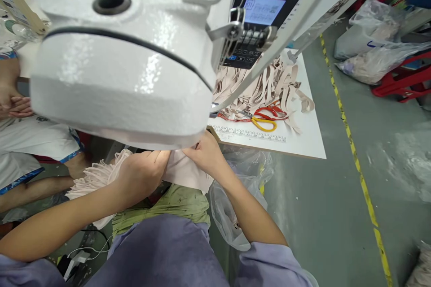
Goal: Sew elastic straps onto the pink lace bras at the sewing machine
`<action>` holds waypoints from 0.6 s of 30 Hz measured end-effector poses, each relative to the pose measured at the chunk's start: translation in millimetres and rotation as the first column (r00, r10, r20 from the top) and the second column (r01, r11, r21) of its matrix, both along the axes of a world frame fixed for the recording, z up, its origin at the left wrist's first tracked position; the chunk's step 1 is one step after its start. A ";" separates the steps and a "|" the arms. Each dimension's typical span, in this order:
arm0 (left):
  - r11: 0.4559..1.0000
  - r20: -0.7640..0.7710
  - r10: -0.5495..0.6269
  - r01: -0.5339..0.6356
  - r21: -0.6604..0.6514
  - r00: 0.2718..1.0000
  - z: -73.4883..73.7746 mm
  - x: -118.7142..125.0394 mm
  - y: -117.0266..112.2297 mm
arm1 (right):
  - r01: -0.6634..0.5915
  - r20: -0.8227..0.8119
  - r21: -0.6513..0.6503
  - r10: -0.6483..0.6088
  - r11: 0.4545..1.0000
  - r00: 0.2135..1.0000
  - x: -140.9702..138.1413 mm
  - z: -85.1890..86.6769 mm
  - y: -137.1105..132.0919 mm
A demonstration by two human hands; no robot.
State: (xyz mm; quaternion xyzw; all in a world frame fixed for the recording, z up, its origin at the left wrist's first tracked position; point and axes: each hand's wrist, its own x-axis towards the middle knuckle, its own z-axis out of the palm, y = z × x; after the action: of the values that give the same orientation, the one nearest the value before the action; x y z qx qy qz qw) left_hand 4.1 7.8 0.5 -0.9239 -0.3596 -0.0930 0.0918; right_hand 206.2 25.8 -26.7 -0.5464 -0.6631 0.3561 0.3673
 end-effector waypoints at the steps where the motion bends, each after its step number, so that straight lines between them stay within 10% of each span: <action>1: 1.000 0.000 0.003 -0.003 -0.002 1.000 -0.8 -0.3 0.0 | -0.016 -0.003 0.002 0.016 1.000 1.000 0.2 -0.1 1.1; 18: 0.999 -0.001 0.001 -0.001 -0.040 1.000 -5.4 -6.7 -2.5 | 0.024 -0.075 0.055 -0.019 0.998 0.997 0.1 -3.5 -2.2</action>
State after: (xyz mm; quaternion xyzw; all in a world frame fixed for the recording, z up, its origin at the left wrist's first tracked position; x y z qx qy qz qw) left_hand -2.6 5.2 -4.9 -0.9254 -0.3618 -0.0856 0.0735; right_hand 206.4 23.5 -30.2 -0.5294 -0.6528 0.3536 0.4106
